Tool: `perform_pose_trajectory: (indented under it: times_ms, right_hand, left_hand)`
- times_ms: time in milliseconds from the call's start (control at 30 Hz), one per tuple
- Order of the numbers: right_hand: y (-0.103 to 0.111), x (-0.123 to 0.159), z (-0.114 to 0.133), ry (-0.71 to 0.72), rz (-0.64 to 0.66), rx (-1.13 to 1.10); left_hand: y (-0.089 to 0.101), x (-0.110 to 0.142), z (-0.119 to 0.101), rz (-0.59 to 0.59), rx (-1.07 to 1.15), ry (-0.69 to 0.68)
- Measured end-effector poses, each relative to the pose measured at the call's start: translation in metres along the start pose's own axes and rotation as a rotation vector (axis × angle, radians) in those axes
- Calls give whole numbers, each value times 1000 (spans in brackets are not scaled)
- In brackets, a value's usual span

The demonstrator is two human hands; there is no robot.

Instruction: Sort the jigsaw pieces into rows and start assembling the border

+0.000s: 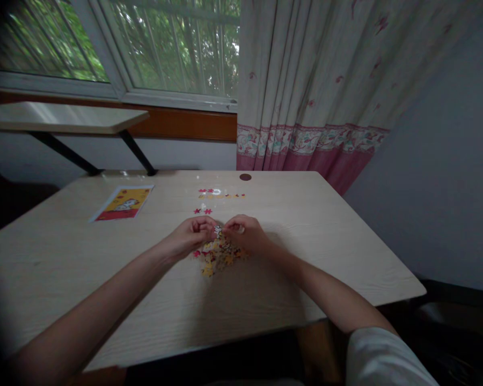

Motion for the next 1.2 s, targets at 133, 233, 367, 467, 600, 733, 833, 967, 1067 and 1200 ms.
perform_pose_trajectory:
  times_ms: [133, 233, 367, 467, 600, 733, 833, 967, 1067, 1200]
  right_hand:
    - [-5, -2, -13, -183, 101, -228]
    - [-4, -5, -19, -244, 89, -340]
    - [2, -5, -16, -232, 89, -265]
    - [4, -3, -9, -171, 129, -153]
    - [1, -2, -5, -140, 139, -55]
    - [4, -2, 1, -12, 4, 54]
    - [8, -2, 7, 136, -90, 230]
    - [9, 2, 9, 232, -100, 416]
    - [8, 3, 7, 244, -94, 481]
    - [8, 4, 6, 257, -75, 563]
  left_hand:
    - [0, 0, -1, 37, -117, -11]
    - [0, 0, -1, 64, -225, -5]
    - [-2, 1, -2, 83, -304, 6]
    - [-3, 2, -3, 43, -343, -3]
    - [-2, 2, -4, -2, -337, -11]
    - [2, 1, -8, -114, -333, -67]
    - [2, 1, -12, -185, -323, -76]
    - [-2, 3, -15, -194, -253, -47]
    - [-4, 4, -13, -176, -185, -18]
    - [-6, 4, -10, -161, -147, -20]
Point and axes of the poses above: each hand's wrist, its own x-axis away from the middle knuckle, its own y-axis out of the back of the hand, z = x × y, the point moved 3 cm from there along -x, towards the middle knuckle, and after that the axes turned 7 degrees about z, right-handed, at the moved point
